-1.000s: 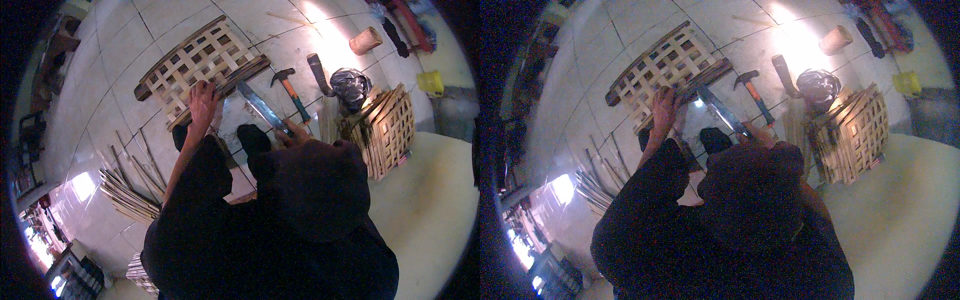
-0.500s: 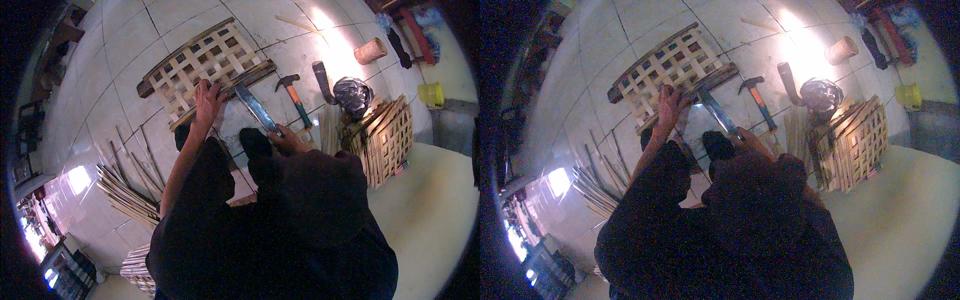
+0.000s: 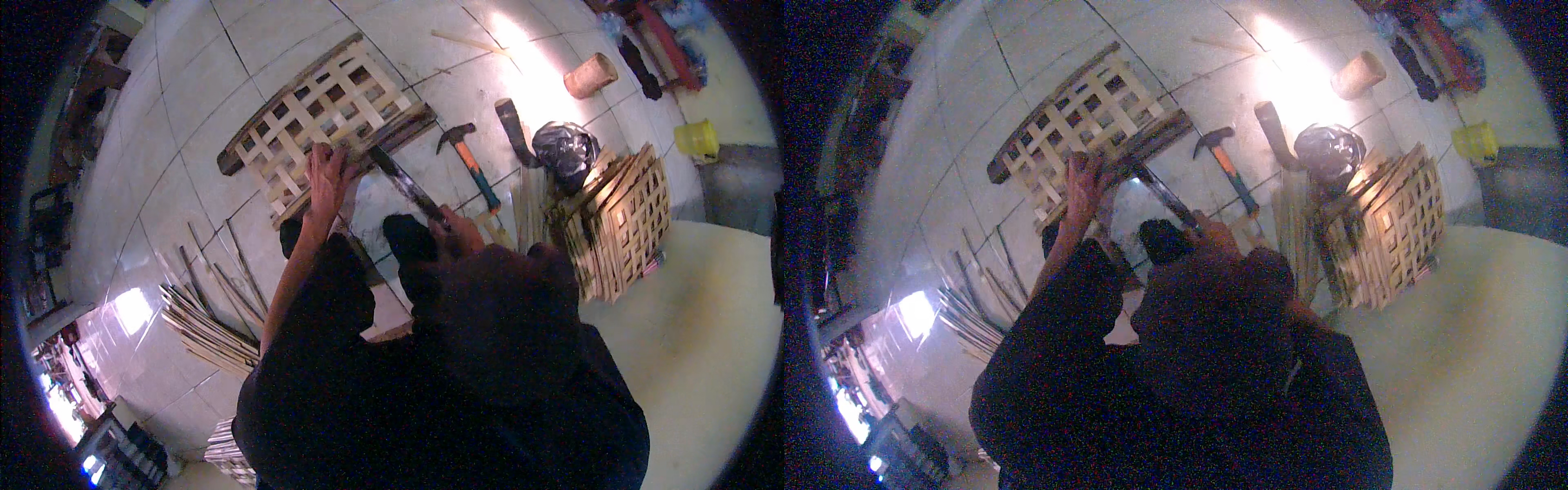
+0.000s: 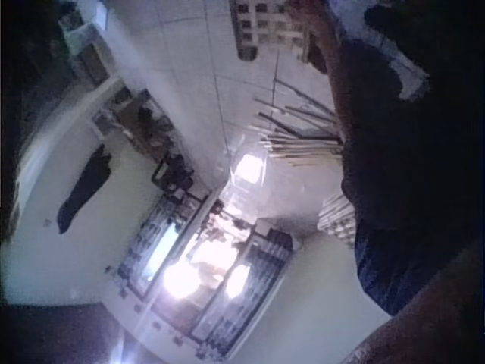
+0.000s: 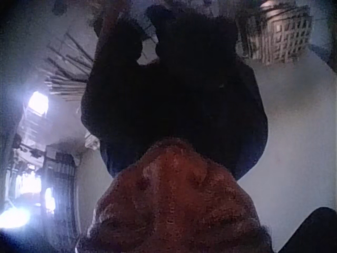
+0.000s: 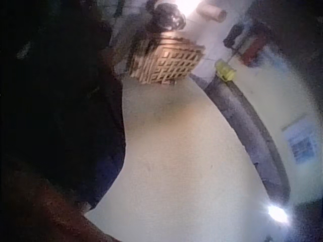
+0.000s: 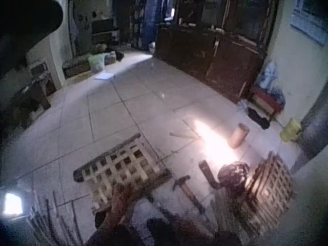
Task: The person weaves thin wooden strips into a rectangular basket frame, using a hammer to tap the strips into place. They repeatedly pick up strips, insert them into the weave, and secure them with the hammer.
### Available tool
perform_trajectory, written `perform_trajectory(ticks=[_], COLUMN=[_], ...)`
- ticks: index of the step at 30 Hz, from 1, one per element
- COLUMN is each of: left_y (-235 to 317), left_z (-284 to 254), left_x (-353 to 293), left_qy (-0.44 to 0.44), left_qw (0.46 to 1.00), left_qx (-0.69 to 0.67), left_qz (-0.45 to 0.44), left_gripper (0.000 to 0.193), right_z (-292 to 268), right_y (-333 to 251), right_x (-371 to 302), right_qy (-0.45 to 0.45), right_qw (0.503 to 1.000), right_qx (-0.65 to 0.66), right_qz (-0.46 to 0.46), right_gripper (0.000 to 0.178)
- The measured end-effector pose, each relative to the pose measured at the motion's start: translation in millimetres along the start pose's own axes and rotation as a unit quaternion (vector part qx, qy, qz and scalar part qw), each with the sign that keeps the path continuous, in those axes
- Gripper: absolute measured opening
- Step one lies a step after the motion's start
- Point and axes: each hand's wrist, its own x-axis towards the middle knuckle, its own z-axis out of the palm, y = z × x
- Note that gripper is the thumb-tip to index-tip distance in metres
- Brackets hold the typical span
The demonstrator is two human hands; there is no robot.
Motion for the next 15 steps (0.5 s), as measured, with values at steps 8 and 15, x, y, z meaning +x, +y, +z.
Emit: perform_trajectory(ticks=[8, 15], left_y=[-0.4, -51.2], left_z=[-6.9, -44.8], left_x=[8.8, 36.3], left_qy=[-0.028, -0.089], left_qw=[0.998, 0.992], left_qx=[0.057, -0.047], left_qz=[0.022, 0.076], left_gripper=[0.032, 0.026], right_z=[-19.3, -19.9], right_y=[12.4, -31.5], right_x=[-7.3, -22.4], right_qy=[-0.026, -0.14], right_qw=[0.984, 0.964], right_qx=[0.13, 0.214], right_qz=[-0.121, -0.075], right_gripper=[0.035, 0.037])
